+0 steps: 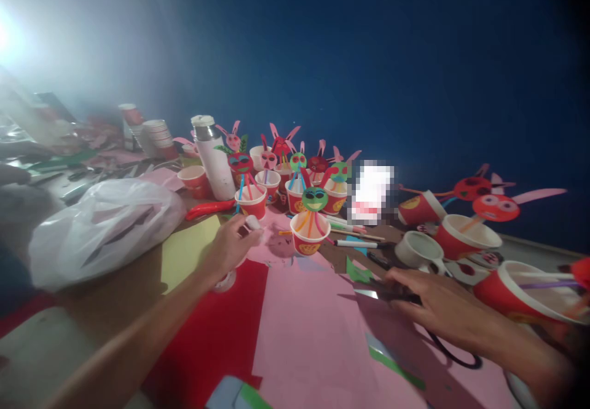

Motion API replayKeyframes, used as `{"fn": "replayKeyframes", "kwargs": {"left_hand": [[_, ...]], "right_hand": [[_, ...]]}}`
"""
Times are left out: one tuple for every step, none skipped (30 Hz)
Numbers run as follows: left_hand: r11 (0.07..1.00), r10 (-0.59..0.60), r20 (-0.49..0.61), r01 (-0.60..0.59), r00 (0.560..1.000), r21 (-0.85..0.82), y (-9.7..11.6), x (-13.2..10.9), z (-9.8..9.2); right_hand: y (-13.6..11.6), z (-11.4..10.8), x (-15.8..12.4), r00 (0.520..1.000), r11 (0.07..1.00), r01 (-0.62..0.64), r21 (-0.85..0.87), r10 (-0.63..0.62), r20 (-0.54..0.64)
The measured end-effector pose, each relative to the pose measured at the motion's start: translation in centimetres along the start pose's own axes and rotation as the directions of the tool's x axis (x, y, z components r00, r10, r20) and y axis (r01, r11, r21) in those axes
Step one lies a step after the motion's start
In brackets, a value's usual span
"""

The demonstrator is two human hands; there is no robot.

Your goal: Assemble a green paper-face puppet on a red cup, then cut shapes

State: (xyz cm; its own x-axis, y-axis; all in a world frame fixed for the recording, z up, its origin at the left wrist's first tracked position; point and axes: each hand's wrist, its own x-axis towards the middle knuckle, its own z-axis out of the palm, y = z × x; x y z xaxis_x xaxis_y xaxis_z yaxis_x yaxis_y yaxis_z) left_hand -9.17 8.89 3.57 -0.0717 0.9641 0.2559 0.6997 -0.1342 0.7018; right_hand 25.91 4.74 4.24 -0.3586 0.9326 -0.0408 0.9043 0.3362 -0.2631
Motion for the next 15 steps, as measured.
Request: {"fn": "replayKeyframes", "kwargs": {"left_hand": [[1.0,-0.012,-0.011,0.012,1.0,-0.018,0.3,-0.9,-0.6],[0.999,-0.033,-0.02,0.032,0.999,-0.035,0.7,-2.0,-1.2],[0.996,-0.066,-0.024,0.064,0.998,-0.063,0.9,-3.3,-1.8],[0.995,-0.079,0.005,0.079,0.997,-0.056,1.2,-4.7,-2.3],[0.997,-0.064,0.046,0.066,0.997,-0.041,1.4,-6.1,-2.7],[0.999,-0.028,0.056,0.03,0.998,-0.043,1.5,-7.4,-3.0],[0.998,0.026,0.102,-0.019,0.994,-0.063,1.5,-8.6,-3.0],[0.995,0.075,0.176,-0.063,0.981,-0.077,1.5,-9.6,-3.0],[0.99,0.126,0.245,-0.105,0.961,-0.099,1.3,-10.4,-2.8],[0.982,0.176,0.311,-0.143,0.934,-0.125,1.2,-11.0,-2.6],[0.972,0.224,0.363,-0.179,0.905,-0.154,1.0,-11.5,-2.4],[0.96,0.268,0.396,-0.21,0.878,-0.182,0.9,-11.7,-2.2],[0.95,0.302,0.414,-0.235,0.859,-0.205,0.8,-11.9,-2.0],[0.941,0.329,0.426,-0.255,0.843,-0.222,0.7,-11.9,-1.9],[0.938,0.339,0.438,-0.263,0.833,-0.225,0.7,-11.9,-1.8]], "right_hand": [[-0.3,0.2,0.2,0.999,1.0,0.015,0.01,-0.016,0.043],[-0.5,0.5,0.3,0.997,1.0,0.023,0.013,-0.024,0.071],[-0.8,0.8,0.5,0.995,0.999,0.032,0.011,-0.033,0.09],[-1.1,1.2,0.6,0.995,0.999,0.042,0.003,-0.042,0.094],[-1.4,1.7,0.7,0.994,0.998,0.061,-0.005,-0.06,0.096],[-1.7,2.1,0.7,0.992,0.996,0.087,-0.011,-0.085,0.097],[-2.0,2.5,0.8,0.988,0.993,0.119,-0.013,-0.117,0.1],[-2.3,2.9,0.8,0.984,0.989,0.148,-0.012,-0.146,0.1],[-2.6,3.1,0.9,0.981,0.986,0.167,-0.009,-0.165,0.097],[-2.9,3.4,0.9,0.981,0.985,0.174,-0.008,-0.172,0.094],[-3.1,3.5,1.0,0.981,0.985,0.172,-0.009,-0.17,0.093],[-3.3,3.6,1.0,0.982,0.986,0.164,-0.014,-0.162,0.095],[-3.4,3.8,1.1,0.983,0.988,0.154,-0.023,-0.15,0.101],[-3.4,3.9,1.1,0.984,0.989,0.146,-0.037,-0.142,0.109],[-3.4,4.0,1.1,0.983,0.987,0.148,-0.056,-0.141,0.114]]}}
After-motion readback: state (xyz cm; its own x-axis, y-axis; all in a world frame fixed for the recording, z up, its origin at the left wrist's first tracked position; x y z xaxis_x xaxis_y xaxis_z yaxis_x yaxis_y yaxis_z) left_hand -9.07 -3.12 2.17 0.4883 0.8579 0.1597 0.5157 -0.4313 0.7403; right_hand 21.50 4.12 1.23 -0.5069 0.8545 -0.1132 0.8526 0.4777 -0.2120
